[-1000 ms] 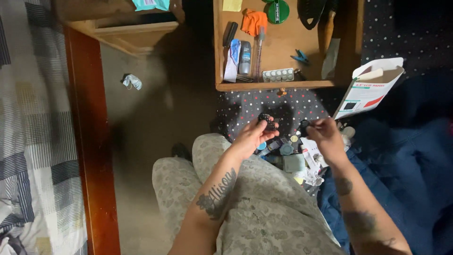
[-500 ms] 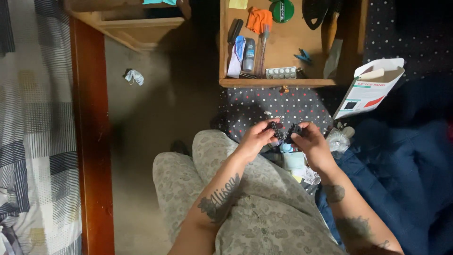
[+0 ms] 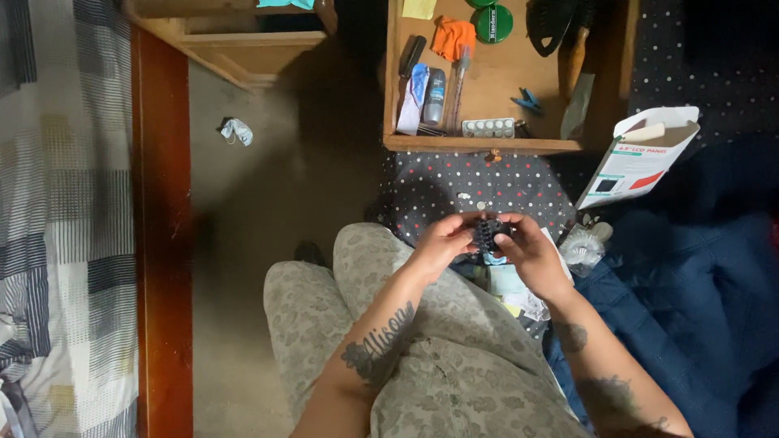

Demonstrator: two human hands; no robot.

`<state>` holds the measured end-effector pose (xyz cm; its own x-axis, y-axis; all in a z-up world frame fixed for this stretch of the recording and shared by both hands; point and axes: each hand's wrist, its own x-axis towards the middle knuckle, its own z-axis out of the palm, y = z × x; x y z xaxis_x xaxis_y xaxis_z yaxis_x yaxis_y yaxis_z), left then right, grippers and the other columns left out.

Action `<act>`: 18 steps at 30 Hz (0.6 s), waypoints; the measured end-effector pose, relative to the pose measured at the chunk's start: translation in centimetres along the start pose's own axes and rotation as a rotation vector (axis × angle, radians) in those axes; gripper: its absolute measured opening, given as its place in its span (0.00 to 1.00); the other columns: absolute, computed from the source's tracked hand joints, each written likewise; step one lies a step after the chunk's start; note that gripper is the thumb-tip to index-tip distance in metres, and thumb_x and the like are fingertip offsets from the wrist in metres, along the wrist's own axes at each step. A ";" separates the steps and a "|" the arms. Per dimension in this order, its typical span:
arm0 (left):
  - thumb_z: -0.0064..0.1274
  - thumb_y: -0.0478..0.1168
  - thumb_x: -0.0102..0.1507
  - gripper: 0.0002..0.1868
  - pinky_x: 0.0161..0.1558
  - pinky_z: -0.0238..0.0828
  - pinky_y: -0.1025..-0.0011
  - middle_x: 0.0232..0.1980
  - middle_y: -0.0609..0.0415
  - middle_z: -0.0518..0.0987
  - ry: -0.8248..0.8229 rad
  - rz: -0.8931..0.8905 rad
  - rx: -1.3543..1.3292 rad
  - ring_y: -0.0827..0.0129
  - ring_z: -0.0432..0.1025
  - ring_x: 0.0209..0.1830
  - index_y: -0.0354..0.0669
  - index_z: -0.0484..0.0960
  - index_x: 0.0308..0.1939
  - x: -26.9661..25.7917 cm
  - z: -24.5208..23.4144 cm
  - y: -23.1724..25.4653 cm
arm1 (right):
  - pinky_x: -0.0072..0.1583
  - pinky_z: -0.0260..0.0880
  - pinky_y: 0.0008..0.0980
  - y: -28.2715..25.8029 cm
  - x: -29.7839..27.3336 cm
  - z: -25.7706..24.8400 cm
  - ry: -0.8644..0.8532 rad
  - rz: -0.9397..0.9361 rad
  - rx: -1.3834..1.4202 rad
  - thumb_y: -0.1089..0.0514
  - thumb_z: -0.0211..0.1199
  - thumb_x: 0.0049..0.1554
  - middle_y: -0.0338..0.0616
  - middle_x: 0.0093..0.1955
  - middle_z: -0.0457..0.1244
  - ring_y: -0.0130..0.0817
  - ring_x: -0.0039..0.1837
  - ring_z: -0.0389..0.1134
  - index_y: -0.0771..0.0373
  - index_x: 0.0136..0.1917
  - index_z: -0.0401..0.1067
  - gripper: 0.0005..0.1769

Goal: Organizing and sorting items from a nightstand drawer.

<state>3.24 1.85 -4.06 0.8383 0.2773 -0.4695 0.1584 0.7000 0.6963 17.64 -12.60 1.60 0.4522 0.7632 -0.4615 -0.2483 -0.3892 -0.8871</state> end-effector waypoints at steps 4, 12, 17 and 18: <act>0.43 0.33 0.71 0.22 0.56 0.74 0.73 0.62 0.56 0.78 0.015 0.000 -0.018 0.76 0.75 0.55 0.37 0.72 0.71 0.3 0.8 0.2 | 0.46 0.66 0.27 0.6 0.8 0.4 0.062 -0.008 -0.065 0.65 0.61 0.62 0.45 0.49 0.67 0.27 0.46 0.67 0.64 0.69 0.65 0.21; 0.57 0.34 0.65 0.35 0.54 0.70 0.72 0.58 0.54 0.74 0.054 0.012 -0.030 0.70 0.72 0.52 0.47 0.63 0.75 1.8 5.7 3.5 | 0.52 0.73 0.30 -0.4 2.5 0.1 0.328 -0.167 -0.147 0.65 0.65 0.61 0.51 0.53 0.68 0.31 0.54 0.71 0.71 0.60 0.65 0.17; 0.59 0.36 0.65 0.28 0.57 0.73 0.73 0.59 0.52 0.77 0.065 0.163 -0.011 0.73 0.73 0.56 0.41 0.71 0.70 6.3 5.9 4.2 | 0.54 0.75 0.29 -0.8 3.9 -2.2 0.269 -0.136 0.046 0.60 0.53 0.68 0.44 0.57 0.67 0.29 0.53 0.70 0.68 0.66 0.67 0.15; 0.59 0.37 0.66 0.26 0.57 0.74 0.75 0.59 0.51 0.79 0.083 0.210 0.077 0.73 0.74 0.55 0.40 0.73 0.68 6.9 6.2 5.2 | 0.56 0.74 0.29 -1.0 4.2 -2.8 0.227 -0.181 0.165 0.59 0.50 0.69 0.40 0.59 0.66 0.27 0.55 0.68 0.67 0.67 0.68 0.17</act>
<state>13.04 3.33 -0.35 0.8118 0.4671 -0.3505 0.0269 0.5696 0.8215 22.16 -10.42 0.46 0.6764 0.6708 -0.3041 -0.2731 -0.1550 -0.9494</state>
